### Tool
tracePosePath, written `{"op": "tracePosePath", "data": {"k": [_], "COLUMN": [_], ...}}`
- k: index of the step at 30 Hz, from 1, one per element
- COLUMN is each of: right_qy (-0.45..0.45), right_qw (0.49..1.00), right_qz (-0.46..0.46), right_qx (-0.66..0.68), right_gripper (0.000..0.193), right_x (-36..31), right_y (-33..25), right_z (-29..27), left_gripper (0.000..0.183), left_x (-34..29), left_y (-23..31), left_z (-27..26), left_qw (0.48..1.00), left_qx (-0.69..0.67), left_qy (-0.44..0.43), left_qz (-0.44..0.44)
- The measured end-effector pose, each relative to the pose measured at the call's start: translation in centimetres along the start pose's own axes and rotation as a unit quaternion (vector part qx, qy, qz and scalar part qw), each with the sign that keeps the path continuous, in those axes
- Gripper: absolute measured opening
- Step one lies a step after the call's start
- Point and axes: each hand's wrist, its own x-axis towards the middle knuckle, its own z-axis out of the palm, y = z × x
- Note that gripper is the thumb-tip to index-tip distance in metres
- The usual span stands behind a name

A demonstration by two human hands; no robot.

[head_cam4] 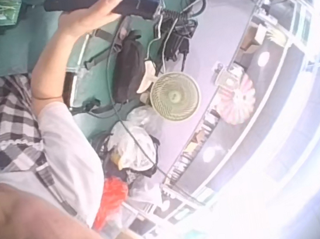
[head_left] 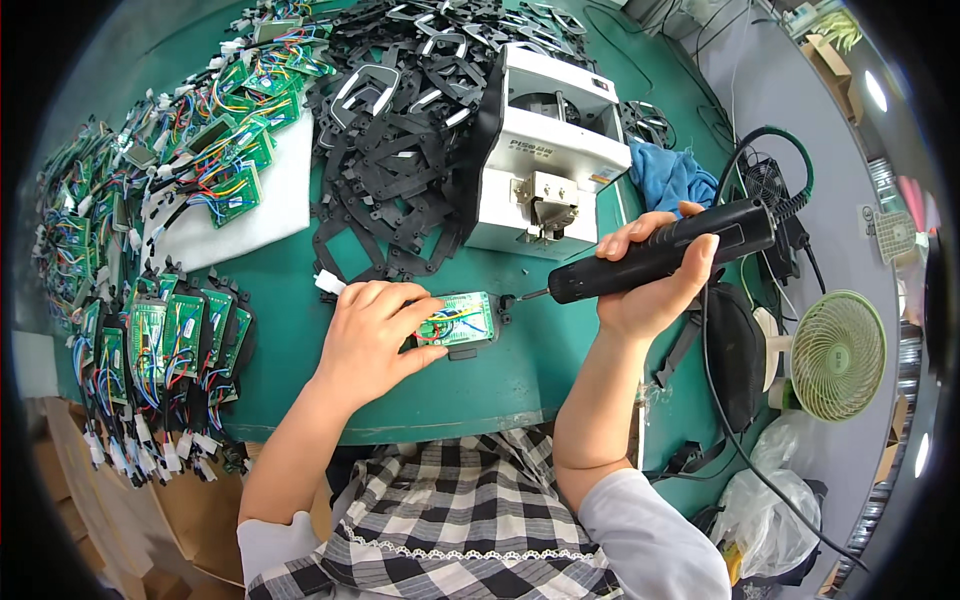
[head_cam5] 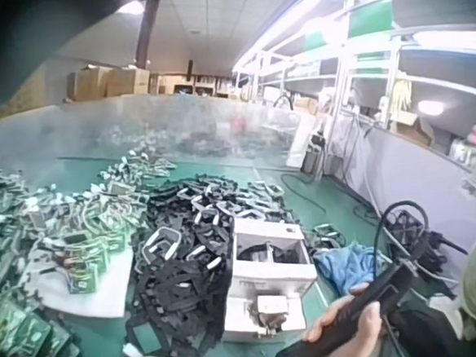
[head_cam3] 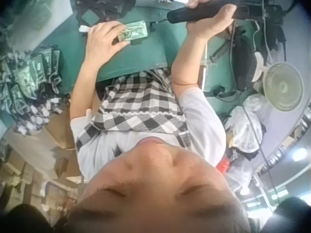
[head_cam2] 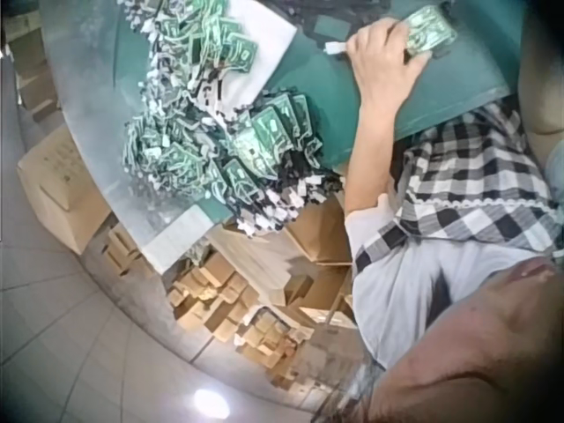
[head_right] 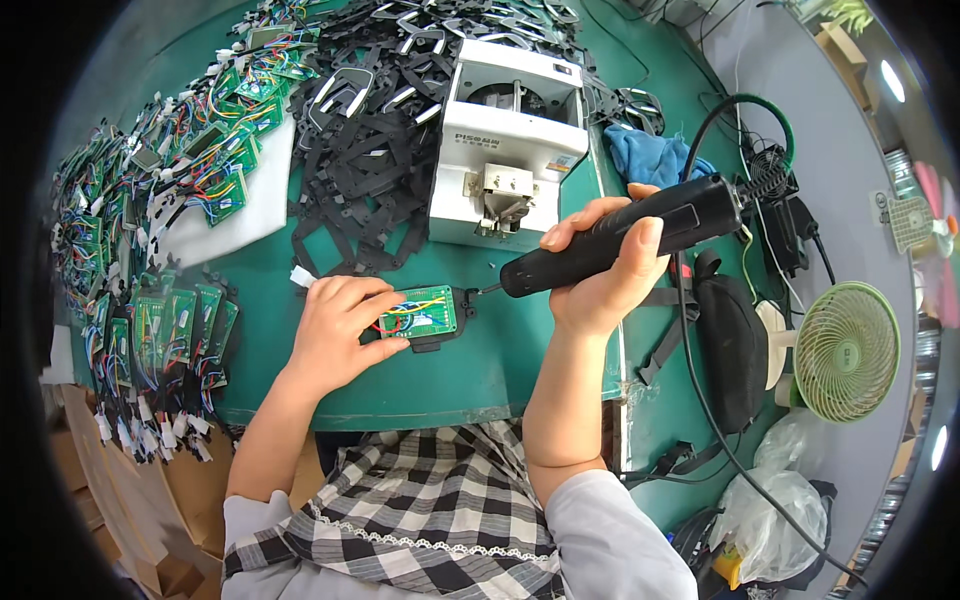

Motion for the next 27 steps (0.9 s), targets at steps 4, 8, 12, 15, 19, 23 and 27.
{"op": "tracePosePath", "data": {"k": [4,8,12,15,19,23,27], "right_qy": [-0.002,-0.044,-0.052,-0.073,-0.083,-0.128,-0.163], "right_qw": [1.000,0.998,0.998,0.996,0.995,0.988,0.985], "right_qz": [-0.016,-0.036,-0.029,-0.023,-0.032,-0.015,-0.029], "right_qx": [0.007,-0.027,-0.021,-0.037,-0.045,-0.085,-0.040], "right_gripper": [0.060,0.069,0.074,0.072,0.069,0.068,0.065], "right_x": [-0.5,-1.1,-1.7,-1.9,-2.2,-2.4,-2.9], "right_y": [0.3,0.3,0.5,0.7,1.2,1.7,2.2], "right_z": [1.4,2.5,3.5,3.8,4.5,4.3,4.6], "left_gripper": [0.045,0.046,0.046,0.046,0.046,0.046,0.045], "left_x": [0.0,0.0,-0.2,-0.2,-0.2,-0.2,-0.1], "left_y": [-0.1,-0.1,-0.1,0.1,0.1,0.2,0.5], "left_z": [0.1,0.1,0.3,0.3,0.4,0.3,0.2], "left_qw": [1.000,1.000,1.000,1.000,1.000,1.000,1.000], "left_qx": [-0.001,0.007,0.014,0.018,0.015,0.013,0.003], "left_qy": [-0.007,-0.002,-0.010,-0.006,-0.006,-0.007,-0.010], "left_qz": [0.002,0.017,0.004,0.002,-0.003,-0.008,-0.027]}}
